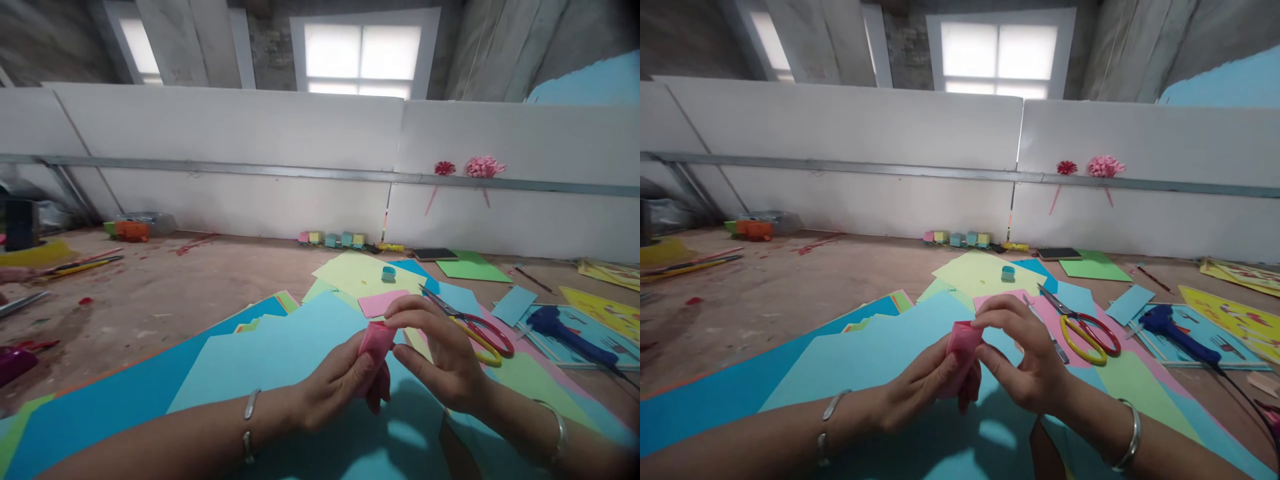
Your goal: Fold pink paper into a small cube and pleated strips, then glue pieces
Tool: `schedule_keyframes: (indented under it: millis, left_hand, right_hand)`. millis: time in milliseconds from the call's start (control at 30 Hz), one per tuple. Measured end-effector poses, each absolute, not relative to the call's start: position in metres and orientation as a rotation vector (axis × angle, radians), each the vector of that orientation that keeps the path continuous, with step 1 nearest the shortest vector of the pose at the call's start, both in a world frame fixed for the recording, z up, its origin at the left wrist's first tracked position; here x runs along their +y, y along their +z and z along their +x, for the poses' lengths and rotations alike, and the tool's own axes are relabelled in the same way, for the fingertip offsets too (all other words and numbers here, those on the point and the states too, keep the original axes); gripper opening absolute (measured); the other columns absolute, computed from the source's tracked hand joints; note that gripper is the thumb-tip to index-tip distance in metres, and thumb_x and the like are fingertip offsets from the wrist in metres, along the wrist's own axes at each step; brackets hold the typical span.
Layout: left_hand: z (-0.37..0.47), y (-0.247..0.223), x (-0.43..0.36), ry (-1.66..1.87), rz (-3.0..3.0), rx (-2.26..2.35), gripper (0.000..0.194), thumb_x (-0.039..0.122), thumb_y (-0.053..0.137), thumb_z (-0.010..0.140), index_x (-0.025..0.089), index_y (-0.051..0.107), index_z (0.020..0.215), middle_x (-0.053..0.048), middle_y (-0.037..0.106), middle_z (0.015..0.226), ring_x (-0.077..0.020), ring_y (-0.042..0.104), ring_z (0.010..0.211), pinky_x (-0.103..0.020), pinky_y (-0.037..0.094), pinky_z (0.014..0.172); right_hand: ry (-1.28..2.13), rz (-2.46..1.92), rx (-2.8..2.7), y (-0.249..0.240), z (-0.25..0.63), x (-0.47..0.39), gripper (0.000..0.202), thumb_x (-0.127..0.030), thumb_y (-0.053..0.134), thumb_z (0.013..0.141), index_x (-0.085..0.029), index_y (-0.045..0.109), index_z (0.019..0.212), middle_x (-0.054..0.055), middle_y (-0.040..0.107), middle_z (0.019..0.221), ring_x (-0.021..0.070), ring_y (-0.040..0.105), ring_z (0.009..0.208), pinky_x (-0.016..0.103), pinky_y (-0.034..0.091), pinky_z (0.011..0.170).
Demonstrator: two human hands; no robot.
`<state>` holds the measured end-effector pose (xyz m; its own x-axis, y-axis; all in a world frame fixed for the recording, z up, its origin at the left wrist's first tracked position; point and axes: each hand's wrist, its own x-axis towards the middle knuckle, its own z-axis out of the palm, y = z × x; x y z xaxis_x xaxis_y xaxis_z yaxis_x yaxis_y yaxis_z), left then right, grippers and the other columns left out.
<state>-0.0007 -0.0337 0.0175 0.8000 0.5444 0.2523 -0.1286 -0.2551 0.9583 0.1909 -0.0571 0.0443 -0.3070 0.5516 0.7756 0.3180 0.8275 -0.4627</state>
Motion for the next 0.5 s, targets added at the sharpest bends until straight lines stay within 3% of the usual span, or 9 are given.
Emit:
schedule_keyframes:
  millis: [100,300,500]
  left_hand:
    - [-0.001,0.016,-0.033,0.686,1.804,0.320,0.047,0.059,0.029,0.097,0.016,0.048,0.100,-0.004,0.056,0.078,-0.0131,0.051,0.063,-0.028,0.043,0.062]
    - [-0.001,0.008,-0.029,0.768,1.860,0.422,0.044,0.054,0.029,0.099,0.016,0.050,0.094,-0.003,0.057,0.079,-0.0128,0.054,0.065,-0.026,0.044,0.063]
    - [-0.001,0.002,-0.028,0.831,1.971,0.360,0.045,0.053,0.029,0.099,0.016,0.055,0.095,-0.005,0.061,0.081,-0.0138,0.056,0.067,-0.026,0.042,0.062]
  right_hand:
    - [0.227,-0.647,-1.961,0.045,0.191,-0.057,0.025,-0.007,0.059,0.084,-0.021,0.063,0.105,0.008,0.061,0.101,0.0197,0.060,0.095,0.036,0.054,0.082]
    - [0.155,-0.703,-1.950,0.045,0.189,-0.057,0.007,-0.013,0.061,0.087,-0.019,0.062,0.086,0.004,0.063,0.082,0.0157,0.061,0.080,0.028,0.051,0.070]
    - [0.101,-0.667,-1.951,0.041,0.188,-0.059,0.012,-0.020,0.057,0.092,-0.019,0.057,0.081,0.003,0.061,0.074,0.0145,0.056,0.071,0.027,0.047,0.065]
